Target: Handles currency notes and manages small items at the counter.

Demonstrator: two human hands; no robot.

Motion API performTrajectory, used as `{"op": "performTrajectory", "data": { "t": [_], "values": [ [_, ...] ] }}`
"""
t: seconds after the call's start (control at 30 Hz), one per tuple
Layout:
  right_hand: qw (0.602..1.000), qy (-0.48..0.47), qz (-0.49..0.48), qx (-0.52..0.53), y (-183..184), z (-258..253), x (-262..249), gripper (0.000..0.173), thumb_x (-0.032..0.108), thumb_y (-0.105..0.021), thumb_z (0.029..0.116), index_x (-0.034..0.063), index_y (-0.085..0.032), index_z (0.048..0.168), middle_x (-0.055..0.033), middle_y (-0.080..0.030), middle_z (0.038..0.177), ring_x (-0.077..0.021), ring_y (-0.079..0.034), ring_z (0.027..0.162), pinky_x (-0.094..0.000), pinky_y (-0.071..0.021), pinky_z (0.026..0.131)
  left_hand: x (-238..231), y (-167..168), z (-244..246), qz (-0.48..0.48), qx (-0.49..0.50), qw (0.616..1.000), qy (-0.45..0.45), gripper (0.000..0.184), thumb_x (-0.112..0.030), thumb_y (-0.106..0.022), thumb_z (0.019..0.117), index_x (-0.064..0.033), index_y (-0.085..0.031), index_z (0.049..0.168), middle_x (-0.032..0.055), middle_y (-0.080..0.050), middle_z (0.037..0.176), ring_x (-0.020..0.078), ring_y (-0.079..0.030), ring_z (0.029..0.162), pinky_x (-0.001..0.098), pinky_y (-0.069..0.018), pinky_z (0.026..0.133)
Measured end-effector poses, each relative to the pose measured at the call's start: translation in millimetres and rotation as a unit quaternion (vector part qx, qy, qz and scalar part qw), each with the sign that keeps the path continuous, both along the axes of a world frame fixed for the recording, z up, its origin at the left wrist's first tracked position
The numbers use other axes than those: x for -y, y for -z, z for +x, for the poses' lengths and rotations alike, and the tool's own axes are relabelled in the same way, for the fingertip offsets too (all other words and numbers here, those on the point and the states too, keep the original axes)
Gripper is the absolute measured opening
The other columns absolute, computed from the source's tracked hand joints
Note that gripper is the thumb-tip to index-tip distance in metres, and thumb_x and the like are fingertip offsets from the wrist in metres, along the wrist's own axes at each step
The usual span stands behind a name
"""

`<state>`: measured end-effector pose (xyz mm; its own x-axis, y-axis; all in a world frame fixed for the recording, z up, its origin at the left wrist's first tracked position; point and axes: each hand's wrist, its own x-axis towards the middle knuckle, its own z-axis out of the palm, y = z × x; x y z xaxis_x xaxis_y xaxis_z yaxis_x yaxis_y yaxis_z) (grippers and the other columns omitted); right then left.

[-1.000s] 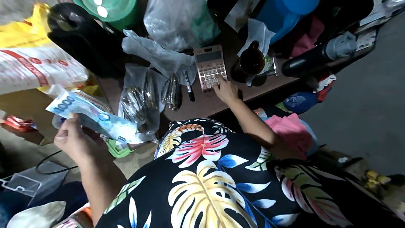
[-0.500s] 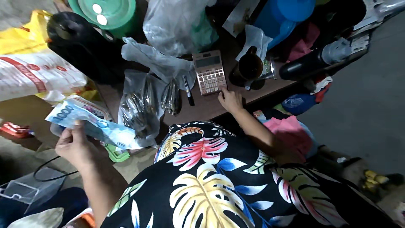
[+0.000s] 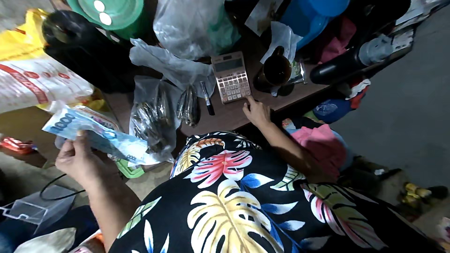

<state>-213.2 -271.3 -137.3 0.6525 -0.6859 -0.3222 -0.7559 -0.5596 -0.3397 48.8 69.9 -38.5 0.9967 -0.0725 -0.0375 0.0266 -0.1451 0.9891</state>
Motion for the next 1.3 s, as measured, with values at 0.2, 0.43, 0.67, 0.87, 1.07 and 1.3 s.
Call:
{"op": "performTrajectory", "data": {
  "t": [0.2,0.43,0.67,0.87,1.07,1.3],
  "values": [
    [0.999,0.002,-0.027,0.047,-7.1,14.0,7.6,0.044,0.024,-0.05,0.1035,0.0138,-0.058,0.146,-0.0187,-0.074,0.083,-0.0425,-0.071,0.077,-0.0615,-0.0526,0.069,-2.5,2.6,-0.9,0.025,0.009,1.0,0.012,0.007,-0.013,-0.064,0.0985,-0.0122,-0.065,0.105,-0.011,-0.07,0.092,0.0041,-0.069,0.088,0.0293,-0.0591,0.085],
    [0.983,-0.135,0.023,0.119,-6.5,39.5,-16.1,0.04,0.02,-0.051,0.1056,0.007,-0.058,0.143,-0.0259,-0.072,0.091,-0.048,-0.069,0.077,-0.0693,-0.0526,0.068,-1.4,-1.1,-9.0,0.077,0.198,0.977,-0.017,0.006,-0.007,-0.07,0.0924,-0.0016,-0.07,0.096,-0.006,-0.07,0.089,-0.0006,-0.065,0.079,0.0233,-0.0571,0.076],
    [0.96,-0.228,0.075,0.141,-13.3,87.2,-36.5,0.034,0.017,-0.055,0.104,0.0005,-0.067,0.13,-0.0233,-0.072,0.089,-0.0413,-0.069,0.077,-0.0628,-0.0545,0.073,-32.0,-0.3,-22.0,0.123,0.29,0.949,-0.019,0.014,-0.006,-0.07,0.0947,0.0022,-0.074,0.106,0.0053,-0.071,0.101,0.0021,-0.066,0.092,0.0204,-0.0552,0.085],
    [0.938,-0.27,0.088,0.199,-43.9,197.7,-58.4,0.035,0.018,-0.053,0.105,-0.0023,-0.066,0.13,-0.0259,-0.068,0.122,-0.0407,-0.069,0.103,-0.0579,-0.0545,0.092,-80.7,14.1,-35.4,0.1,0.284,0.953,-0.033,0.015,-0.005,-0.07,0.093,0.0005,-0.075,0.106,0.0035,-0.073,0.106,0.0034,-0.068,0.096,0.0239,-0.0581,0.087],
    [0.915,-0.186,0.193,0.303,-67.6,329.2,-81.2,0.037,0.02,-0.048,0.108,-0.0032,-0.062,0.133,-0.0239,-0.063,0.132,-0.0313,-0.065,0.116,-0.0427,-0.0537,0.099,-126.2,24.6,-47.4,0.063,0.234,0.967,-0.075,0.01,-0.004,-0.071,0.0902,0.0004,-0.075,0.098,-0.0024,-0.073,0.099,0.001,-0.068,0.091,0.0221,-0.0591,0.083],
    [0.901,-0.121,0.324,0.261,-30.5,366.9,-126.6,0.049,0.029,-0.032,0.1132,-0.0033,-0.049,0.146,-0.0262,-0.06,0.138,-0.0347,-0.06,0.127,-0.0495,-0.0478,0.108,-143.0,17.1,-69.3,0.059,0.152,0.971,-0.174,0.016,0.007,-0.064,0.0865,0.0094,-0.067,0.102,-0.0026,-0.072,0.1,0.0009,-0.069,0.094,0.0232,-0.0584,0.088]
  ]
}}
